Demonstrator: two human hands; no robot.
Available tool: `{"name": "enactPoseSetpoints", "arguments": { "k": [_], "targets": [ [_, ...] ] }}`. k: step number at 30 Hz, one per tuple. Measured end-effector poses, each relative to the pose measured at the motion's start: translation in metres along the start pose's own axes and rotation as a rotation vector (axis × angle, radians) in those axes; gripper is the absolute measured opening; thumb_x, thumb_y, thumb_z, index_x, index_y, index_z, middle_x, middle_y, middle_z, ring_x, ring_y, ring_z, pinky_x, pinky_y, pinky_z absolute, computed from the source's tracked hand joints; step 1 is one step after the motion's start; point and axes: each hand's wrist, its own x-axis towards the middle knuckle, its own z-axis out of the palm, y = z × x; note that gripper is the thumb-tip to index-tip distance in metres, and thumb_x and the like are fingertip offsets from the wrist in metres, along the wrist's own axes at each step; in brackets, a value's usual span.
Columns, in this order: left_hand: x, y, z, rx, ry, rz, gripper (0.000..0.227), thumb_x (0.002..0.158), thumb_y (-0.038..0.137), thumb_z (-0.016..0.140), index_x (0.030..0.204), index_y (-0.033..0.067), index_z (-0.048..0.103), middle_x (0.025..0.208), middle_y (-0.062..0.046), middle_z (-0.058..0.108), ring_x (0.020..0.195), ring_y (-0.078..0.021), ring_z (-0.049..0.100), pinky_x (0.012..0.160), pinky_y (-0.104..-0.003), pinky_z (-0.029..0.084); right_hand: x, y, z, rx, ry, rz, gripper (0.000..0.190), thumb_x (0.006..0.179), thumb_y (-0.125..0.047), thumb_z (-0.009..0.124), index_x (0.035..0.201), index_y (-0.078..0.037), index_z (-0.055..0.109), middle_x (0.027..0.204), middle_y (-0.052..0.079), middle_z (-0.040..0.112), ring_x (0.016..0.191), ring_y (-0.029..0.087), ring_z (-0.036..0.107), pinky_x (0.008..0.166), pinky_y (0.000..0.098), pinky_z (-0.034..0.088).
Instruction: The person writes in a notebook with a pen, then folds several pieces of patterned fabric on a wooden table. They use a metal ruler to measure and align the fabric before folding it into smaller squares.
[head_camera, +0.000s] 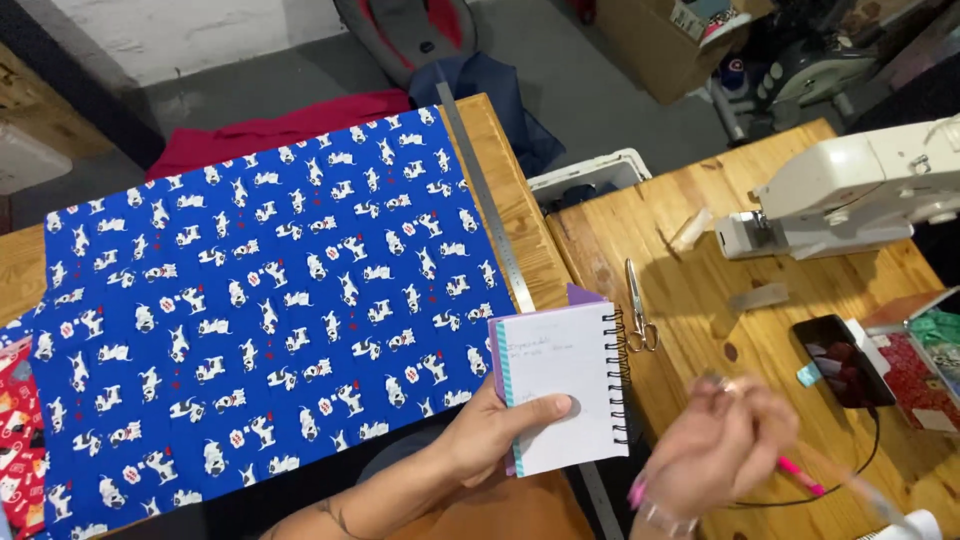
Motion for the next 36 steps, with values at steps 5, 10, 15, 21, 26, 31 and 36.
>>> {"name": "enactPoseSetpoints", "arguments": {
  "k": [5,10,15,21,26,31,36],
  "targets": [
    [-0.002,-0.015,0.003,0.003,-0.041,0.176,0.051,0.082,0.019,0.078,0.129,0.0029,0.066,0.126,-0.015,0.073,0.109,-0.0249,0.071,0.096,-0.039,0.059,-0.058,-0.021,0.021,-0.01,-0.432,-0.113,0.01,0.096,-0.014,0.057,0.096,-0.016,0.047,0.1,0.009,0.057,0.082,0.019,0.065,0.076,0.029,0.058],
    [-0.002,-0.023,-0.017,0.175,-0.063,0.247,0.042,0.087,0.024,0.075,0.124,0.0073,0.067,0.118,-0.009,0.075,0.104,-0.0194,0.068,0.093,-0.036,0.055,-0.069,-0.026,0.028,-0.223,-0.579,-0.082,0.015,0.098,-0.011,0.057,0.093,-0.012,0.043,0.1,0.013,0.053,0.077,0.017,0.065,0.096,0.0351,0.055],
    [0.001,-0.02,-0.021,0.163,-0.118,0.24,0.047,0.09,0.024,0.072,0.134,0.0077,0.063,0.133,-0.011,0.07,0.119,-0.0237,0.067,0.103,-0.039,0.052,-0.071,-0.029,0.03,-0.276,-0.623,-0.023,0.01,0.098,-0.006,0.058,0.092,-0.009,0.05,0.106,0.014,0.054,0.088,0.017,0.065,0.085,0.0266,0.059],
    [0.007,-0.014,-0.027,0.259,-0.128,0.264,0.048,0.089,0.026,0.073,0.133,0.0087,0.064,0.133,-0.01,0.071,0.12,-0.0223,0.067,0.105,-0.04,0.052,-0.071,-0.033,0.038,-0.348,-0.606,-0.111,0.01,0.098,-0.009,0.057,0.089,-0.009,0.052,0.105,0.016,0.057,0.085,0.018,0.066,0.083,0.0269,0.061],
    [0.013,-0.011,-0.033,0.262,-0.144,0.222,0.053,0.088,0.03,0.074,0.135,0.0094,0.062,0.134,-0.01,0.071,0.119,-0.0219,0.068,0.102,-0.039,0.054,-0.071,-0.032,0.044,-0.354,-0.594,-0.134,0.009,0.097,-0.011,0.056,0.089,-0.008,0.053,0.105,0.017,0.059,0.088,0.019,0.065,0.084,0.0291,0.064],
    [0.017,-0.012,-0.038,0.238,-0.177,0.25,0.05,0.09,0.028,0.074,0.134,0.0076,0.062,0.135,-0.011,0.07,0.12,-0.0217,0.067,0.106,-0.039,0.053,-0.074,-0.027,0.046,-0.347,-0.58,-0.14,0.008,0.097,-0.01,0.056,0.09,-0.007,0.054,0.105,0.017,0.058,0.095,0.02,0.062,0.086,0.0293,0.064],
    [0.013,-0.007,-0.034,0.29,-0.161,0.219,0.047,0.087,0.032,0.077,0.128,0.0101,0.067,0.128,-0.01,0.075,0.113,-0.021,0.07,0.103,-0.039,0.055,-0.076,-0.031,0.047,-0.453,-0.525,-0.155,0.014,0.094,-0.017,0.054,0.092,-0.006,0.059,0.099,0.013,0.052,0.098,0.024,0.061,0.089,0.034,0.061]
  ]
}}
